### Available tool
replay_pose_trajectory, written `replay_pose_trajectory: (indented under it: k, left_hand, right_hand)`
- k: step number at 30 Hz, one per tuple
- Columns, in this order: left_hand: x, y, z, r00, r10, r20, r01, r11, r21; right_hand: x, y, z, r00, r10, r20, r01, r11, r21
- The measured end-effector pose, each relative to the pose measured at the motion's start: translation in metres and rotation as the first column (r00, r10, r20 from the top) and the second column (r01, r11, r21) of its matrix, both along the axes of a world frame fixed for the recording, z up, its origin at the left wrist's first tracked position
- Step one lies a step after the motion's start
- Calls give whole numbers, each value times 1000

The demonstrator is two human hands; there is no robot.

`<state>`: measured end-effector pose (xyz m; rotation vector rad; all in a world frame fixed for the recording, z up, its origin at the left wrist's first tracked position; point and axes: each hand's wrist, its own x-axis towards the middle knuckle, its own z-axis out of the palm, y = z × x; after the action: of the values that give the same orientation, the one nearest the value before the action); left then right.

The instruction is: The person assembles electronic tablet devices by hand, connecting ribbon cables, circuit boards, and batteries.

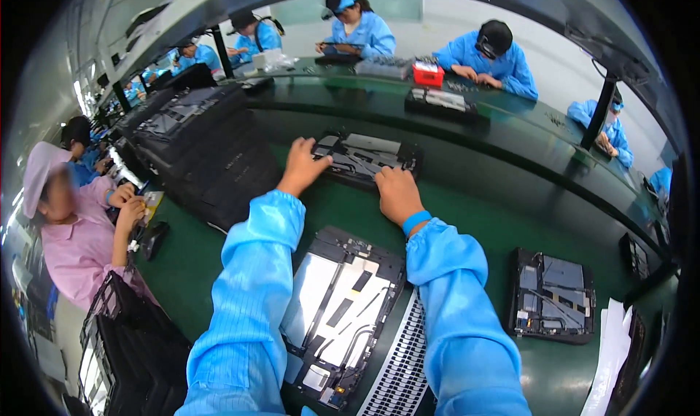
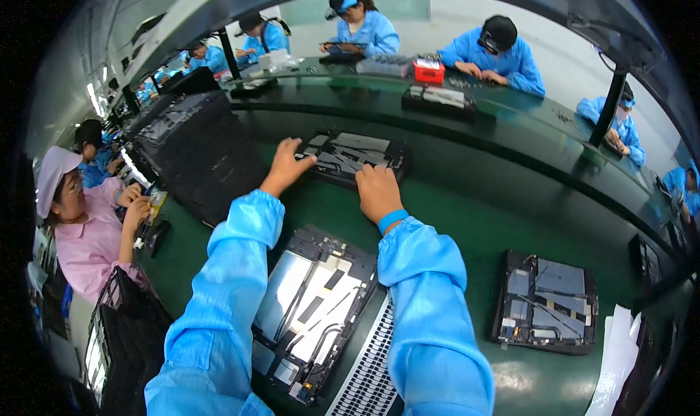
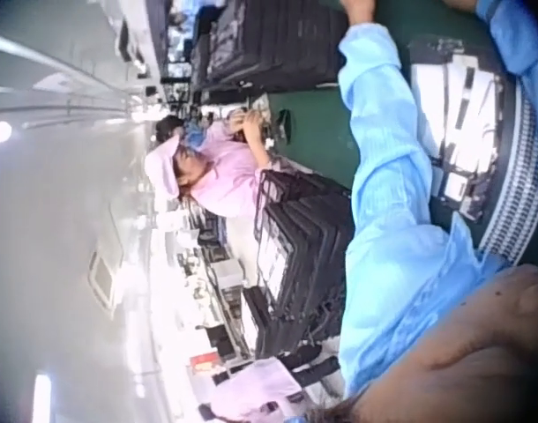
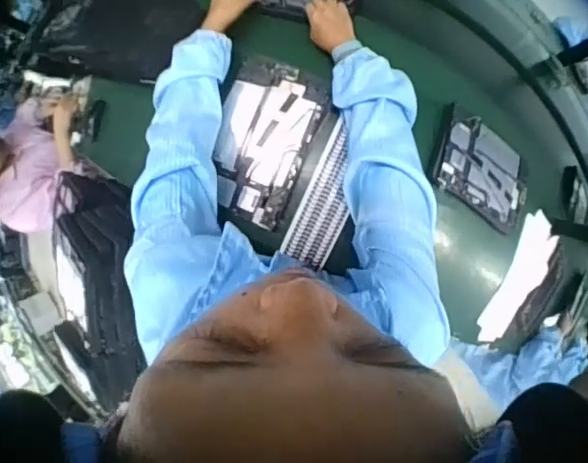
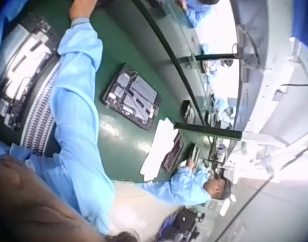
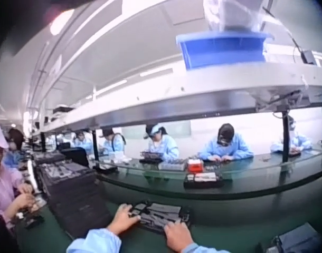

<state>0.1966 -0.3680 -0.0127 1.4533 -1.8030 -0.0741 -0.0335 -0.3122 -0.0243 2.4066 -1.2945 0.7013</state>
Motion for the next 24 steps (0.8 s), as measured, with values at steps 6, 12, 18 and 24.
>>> replay_pose_trajectory:
  k: [6,12,18,24]
  left_hand:
    - [-5,-33,-28,997,-34,-66,48,973,227]
    - [2,-34,-30,831,-203,-518,288,954,88]
    - [-23,14,48,692,-500,-520,471,859,-199]
    - [-8,153,143,748,-566,-347,607,795,11]
  right_hand:
    - [-44,10,18,927,-200,316,138,968,208]
    - [-49,-15,-5,749,-535,391,265,783,563]
    - [-55,27,65,-261,-36,965,-300,953,-45]
    - [-99,132,160,-166,18,986,-341,937,-74]
